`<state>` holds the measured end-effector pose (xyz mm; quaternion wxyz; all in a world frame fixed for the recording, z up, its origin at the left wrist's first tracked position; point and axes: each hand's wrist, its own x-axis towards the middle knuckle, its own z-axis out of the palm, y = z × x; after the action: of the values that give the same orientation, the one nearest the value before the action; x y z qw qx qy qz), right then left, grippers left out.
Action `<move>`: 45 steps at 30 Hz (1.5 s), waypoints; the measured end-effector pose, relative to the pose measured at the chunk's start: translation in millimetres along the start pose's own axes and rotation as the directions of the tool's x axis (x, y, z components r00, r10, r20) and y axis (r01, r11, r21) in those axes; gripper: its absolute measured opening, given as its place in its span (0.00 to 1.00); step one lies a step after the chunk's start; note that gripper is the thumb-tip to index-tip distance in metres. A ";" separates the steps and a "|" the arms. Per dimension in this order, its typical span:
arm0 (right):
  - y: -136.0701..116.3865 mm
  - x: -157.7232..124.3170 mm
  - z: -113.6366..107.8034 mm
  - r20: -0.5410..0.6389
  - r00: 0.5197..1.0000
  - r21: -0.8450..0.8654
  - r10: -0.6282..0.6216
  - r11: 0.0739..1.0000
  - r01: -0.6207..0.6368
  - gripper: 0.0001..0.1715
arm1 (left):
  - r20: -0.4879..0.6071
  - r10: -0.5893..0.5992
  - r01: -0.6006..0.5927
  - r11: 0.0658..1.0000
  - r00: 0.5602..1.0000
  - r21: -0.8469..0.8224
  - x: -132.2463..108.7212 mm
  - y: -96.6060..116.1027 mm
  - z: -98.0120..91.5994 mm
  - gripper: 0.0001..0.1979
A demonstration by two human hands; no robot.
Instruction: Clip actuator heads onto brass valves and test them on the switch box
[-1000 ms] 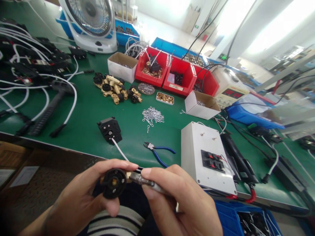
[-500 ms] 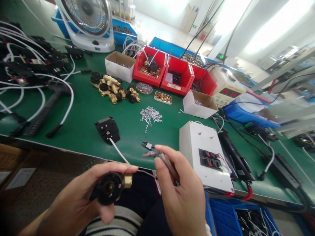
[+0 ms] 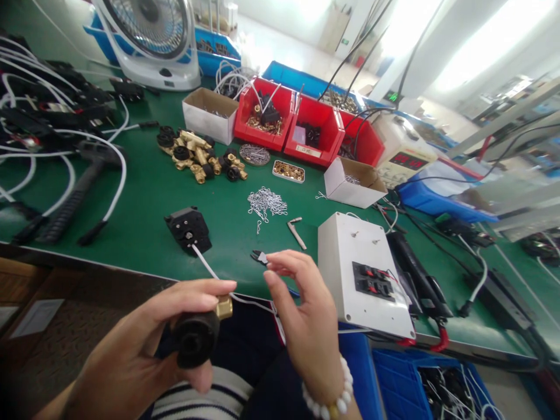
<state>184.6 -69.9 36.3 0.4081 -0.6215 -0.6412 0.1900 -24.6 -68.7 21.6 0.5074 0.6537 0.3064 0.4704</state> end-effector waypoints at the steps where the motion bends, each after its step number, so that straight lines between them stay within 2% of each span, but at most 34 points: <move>1: -8.9 -5.0 -2.5 0.024 1.000 0.076 -0.002 0.997 0.000 0.07 | 0.002 -0.072 0.071 0.994 0.997 -0.083 0.4 1.2 0.0 0.22; 2: -16.1 -9.9 -3.8 0.047 0.999 0.135 -0.007 0.991 0.000 0.07 | 0.032 -0.165 0.168 0.966 0.986 -0.195 0.9 2.3 0.0 0.21; 4: -24.9 -19.0 -2.9 0.076 0.997 0.231 -0.033 0.973 0.014 0.11 | 0.151 -0.304 0.339 0.824 0.941 -0.454 1.9 3.9 0.7 0.19; 7: -28.7 -30.2 4.6 0.077 0.991 0.332 -0.106 0.940 0.074 0.22 | 0.270 -0.375 0.450 0.568 0.887 -0.689 2.3 4.8 4.5 0.21; 10: -29.4 -37.2 12.2 0.057 0.985 0.348 -0.166 0.928 0.136 0.25 | 0.294 -0.420 0.474 0.433 0.859 -0.766 2.5 6.2 10.5 0.22; 14: -31.7 -41.0 16.1 0.038 0.988 0.375 -0.152 0.918 0.127 0.18 | 0.348 -0.463 0.502 0.265 0.815 -0.823 5.3 10.7 15.7 0.19; 18: -34.8 -42.7 16.1 0.009 0.997 0.425 -0.080 0.903 0.069 0.15 | 0.444 -0.452 0.571 0.193 0.774 -0.798 7.0 12.1 15.3 0.20; 20: -35.6 -42.8 16.2 -0.003 0.999 0.447 -0.049 0.894 0.045 0.15 | 0.458 -0.446 0.588 0.212 0.769 -0.780 6.4 11.1 14.7 0.21; 21: -35.6 -42.5 16.4 -0.001 0.999 0.456 -0.034 0.889 0.030 0.15 | 0.431 -0.444 0.576 0.268 0.785 -0.772 6.0 10.2 14.5 0.21; 22: -35.1 -41.9 16.8 0.009 1.000 0.463 -0.020 0.886 0.013 0.14 | 0.367 -0.432 0.535 0.375 0.824 -0.758 5.5 9.1 14.3 0.20; 23: -34.2 -41.0 17.3 0.020 1.000 0.469 -0.011 0.883 0.001 0.14 | 0.273 -0.405 0.466 0.521 0.873 -0.715 5.1 7.6 14.2 0.19; 25: -31.3 -38.8 18.6 0.045 0.999 0.486 0.006 0.873 -0.027 0.13 | 0.058 -0.265 0.257 0.820 0.962 -0.512 4.4 3.6 14.3 0.17; 26: -29.6 -37.8 19.2 0.054 0.998 0.497 0.021 0.866 -0.045 0.12 | -0.008 -0.161 0.146 0.913 0.987 -0.380 4.1 1.3 14.6 0.19; 27: -27.9 -37.2 19.7 0.058 0.998 0.509 0.039 0.858 -0.063 0.12 | -0.034 -0.071 0.059 0.962 0.997 -0.265 3.7 -1.1 15.0 0.21; 30: -23.4 -37.3 20.9 0.057 0.993 0.528 0.100 0.841 -0.114 0.11 | -0.005 0.076 -0.076 0.991 0.997 -0.106 2.1 -6.3 16.8 0.26; 34: -19.5 -40.2 21.3 0.040 0.993 0.541 0.113 0.833 -0.117 0.12 | 0.024 0.155 -0.153 0.987 0.988 -0.042 0.9 -4.8 18.4 0.26; 39: -19.0 -39.9 20.1 0.014 0.994 0.545 0.111 0.833 -0.101 0.11 | 0.028 0.107 -0.106 0.994 0.994 -0.019 2.2 -1.3 18.6 0.23; 45: -23.1 -37.3 18.2 0.057 0.992 0.581 0.117 0.804 -0.128 0.10 | -0.020 0.078 -0.079 0.996 0.997 -0.048 1.2 -8.5 18.5 0.26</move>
<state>152.0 -104.2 32.2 0.5598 -0.5047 -0.5145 0.4089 -6.4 -72.0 13.1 0.5016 0.6484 0.2735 0.5031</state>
